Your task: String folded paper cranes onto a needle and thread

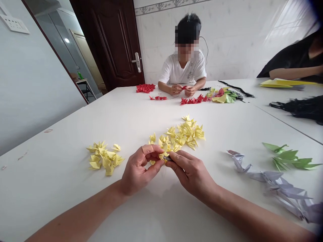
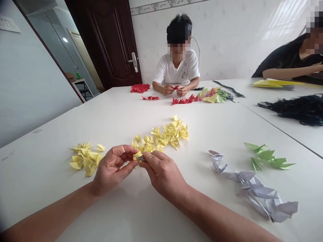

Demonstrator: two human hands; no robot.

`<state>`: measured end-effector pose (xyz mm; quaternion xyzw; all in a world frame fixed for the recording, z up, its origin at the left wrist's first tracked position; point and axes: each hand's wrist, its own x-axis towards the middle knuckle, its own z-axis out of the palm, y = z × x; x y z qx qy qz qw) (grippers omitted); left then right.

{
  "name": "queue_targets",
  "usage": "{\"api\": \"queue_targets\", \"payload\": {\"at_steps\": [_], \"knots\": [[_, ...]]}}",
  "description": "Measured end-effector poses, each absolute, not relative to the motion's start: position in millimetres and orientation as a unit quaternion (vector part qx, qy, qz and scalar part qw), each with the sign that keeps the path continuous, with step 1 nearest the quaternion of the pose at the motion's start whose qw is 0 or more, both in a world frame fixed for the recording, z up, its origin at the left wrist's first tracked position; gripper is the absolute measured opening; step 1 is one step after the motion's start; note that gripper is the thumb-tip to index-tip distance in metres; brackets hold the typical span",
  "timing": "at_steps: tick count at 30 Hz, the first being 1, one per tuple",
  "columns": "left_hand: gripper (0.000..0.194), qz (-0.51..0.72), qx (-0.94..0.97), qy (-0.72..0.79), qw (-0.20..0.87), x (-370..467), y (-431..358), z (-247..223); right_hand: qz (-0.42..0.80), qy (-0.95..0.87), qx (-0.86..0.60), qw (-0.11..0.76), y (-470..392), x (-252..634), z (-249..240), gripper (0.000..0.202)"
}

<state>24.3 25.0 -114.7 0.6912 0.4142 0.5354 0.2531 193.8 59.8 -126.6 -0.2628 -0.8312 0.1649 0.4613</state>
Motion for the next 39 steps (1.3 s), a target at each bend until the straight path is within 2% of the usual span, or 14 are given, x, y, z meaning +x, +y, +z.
{"api": "queue_targets", "payload": {"at_steps": [39], "knots": [[0.025,0.529,0.690,0.419,0.260,23.1,25.0,-113.2,0.158,-0.838,-0.248,0.460,61.5,194.3,-126.3,0.023]]}}
